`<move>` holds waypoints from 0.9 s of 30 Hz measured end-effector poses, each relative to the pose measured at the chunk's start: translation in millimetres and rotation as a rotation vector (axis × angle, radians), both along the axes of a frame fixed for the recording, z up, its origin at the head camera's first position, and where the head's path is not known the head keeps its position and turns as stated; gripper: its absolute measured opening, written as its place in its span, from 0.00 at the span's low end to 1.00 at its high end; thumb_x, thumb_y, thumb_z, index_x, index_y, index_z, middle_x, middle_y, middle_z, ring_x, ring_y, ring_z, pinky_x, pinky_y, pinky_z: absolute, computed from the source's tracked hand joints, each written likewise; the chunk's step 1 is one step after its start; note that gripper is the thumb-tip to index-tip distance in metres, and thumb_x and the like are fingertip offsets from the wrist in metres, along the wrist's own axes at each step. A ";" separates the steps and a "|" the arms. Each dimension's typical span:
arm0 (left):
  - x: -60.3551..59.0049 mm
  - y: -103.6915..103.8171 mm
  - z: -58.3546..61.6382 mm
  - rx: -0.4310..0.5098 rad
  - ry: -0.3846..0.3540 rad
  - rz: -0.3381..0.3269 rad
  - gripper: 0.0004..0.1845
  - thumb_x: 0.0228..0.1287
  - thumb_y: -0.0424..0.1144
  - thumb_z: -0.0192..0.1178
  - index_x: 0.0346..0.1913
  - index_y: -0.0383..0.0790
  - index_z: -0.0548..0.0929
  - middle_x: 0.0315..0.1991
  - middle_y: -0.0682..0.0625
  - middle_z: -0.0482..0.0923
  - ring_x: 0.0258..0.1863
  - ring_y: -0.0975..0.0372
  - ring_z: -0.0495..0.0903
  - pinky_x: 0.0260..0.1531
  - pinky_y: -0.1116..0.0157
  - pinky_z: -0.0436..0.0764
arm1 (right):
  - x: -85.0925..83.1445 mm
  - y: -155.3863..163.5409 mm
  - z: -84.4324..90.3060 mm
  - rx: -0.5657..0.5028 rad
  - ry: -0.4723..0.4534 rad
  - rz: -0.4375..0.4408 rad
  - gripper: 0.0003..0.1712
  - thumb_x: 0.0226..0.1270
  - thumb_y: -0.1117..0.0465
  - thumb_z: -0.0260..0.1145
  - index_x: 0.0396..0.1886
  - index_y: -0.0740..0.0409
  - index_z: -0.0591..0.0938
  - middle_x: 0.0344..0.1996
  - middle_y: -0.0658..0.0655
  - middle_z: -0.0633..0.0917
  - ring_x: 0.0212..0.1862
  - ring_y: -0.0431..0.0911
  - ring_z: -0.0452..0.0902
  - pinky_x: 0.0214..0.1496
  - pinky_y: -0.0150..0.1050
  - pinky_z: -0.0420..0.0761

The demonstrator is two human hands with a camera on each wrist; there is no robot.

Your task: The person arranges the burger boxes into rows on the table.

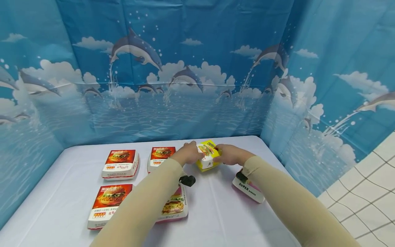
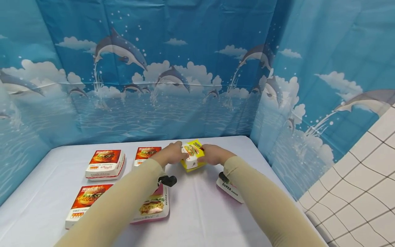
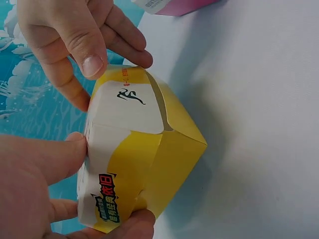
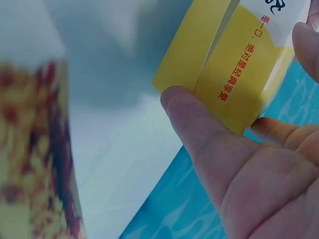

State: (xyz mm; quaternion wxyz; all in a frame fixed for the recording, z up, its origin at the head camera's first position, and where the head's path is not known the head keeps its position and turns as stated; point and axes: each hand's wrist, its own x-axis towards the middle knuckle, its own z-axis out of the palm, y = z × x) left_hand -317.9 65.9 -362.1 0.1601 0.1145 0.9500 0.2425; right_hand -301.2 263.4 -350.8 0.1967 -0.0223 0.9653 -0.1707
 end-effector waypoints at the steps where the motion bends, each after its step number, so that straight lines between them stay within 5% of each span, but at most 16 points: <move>1: 0.4 -0.9 0.3 -0.006 -0.002 -0.004 0.42 0.76 0.57 0.62 0.80 0.36 0.61 0.67 0.37 0.71 0.58 0.51 0.76 0.67 0.51 0.77 | 0.4 -0.8 -0.5 -0.006 -0.002 -0.001 0.48 0.75 0.45 0.69 0.84 0.60 0.60 0.75 0.63 0.74 0.51 0.47 0.83 0.65 0.49 0.82; 10: 2.3 -7.9 -3.9 -0.046 -0.022 -0.013 0.40 0.75 0.58 0.62 0.77 0.33 0.64 0.65 0.37 0.74 0.58 0.52 0.75 0.66 0.52 0.77 | 3.6 -11.8 -8.2 0.027 0.040 0.051 0.48 0.74 0.46 0.70 0.83 0.63 0.62 0.78 0.64 0.71 0.75 0.56 0.69 0.81 0.56 0.64; 18: 5.4 -9.4 -10.5 -0.041 -0.027 -0.011 0.40 0.75 0.56 0.63 0.76 0.33 0.65 0.61 0.39 0.76 0.54 0.54 0.75 0.60 0.55 0.79 | 6.4 -15.8 -16.5 0.049 0.068 0.076 0.46 0.77 0.44 0.66 0.82 0.64 0.62 0.76 0.65 0.73 0.76 0.57 0.70 0.81 0.56 0.66; 27: 4.0 -8.6 -16.9 -0.037 -0.018 -0.012 0.45 0.72 0.58 0.66 0.78 0.32 0.61 0.63 0.39 0.78 0.51 0.54 0.79 0.60 0.55 0.80 | 10.0 -25.5 -25.0 0.048 0.092 0.002 0.50 0.76 0.38 0.64 0.83 0.65 0.60 0.75 0.65 0.74 0.72 0.57 0.73 0.78 0.55 0.70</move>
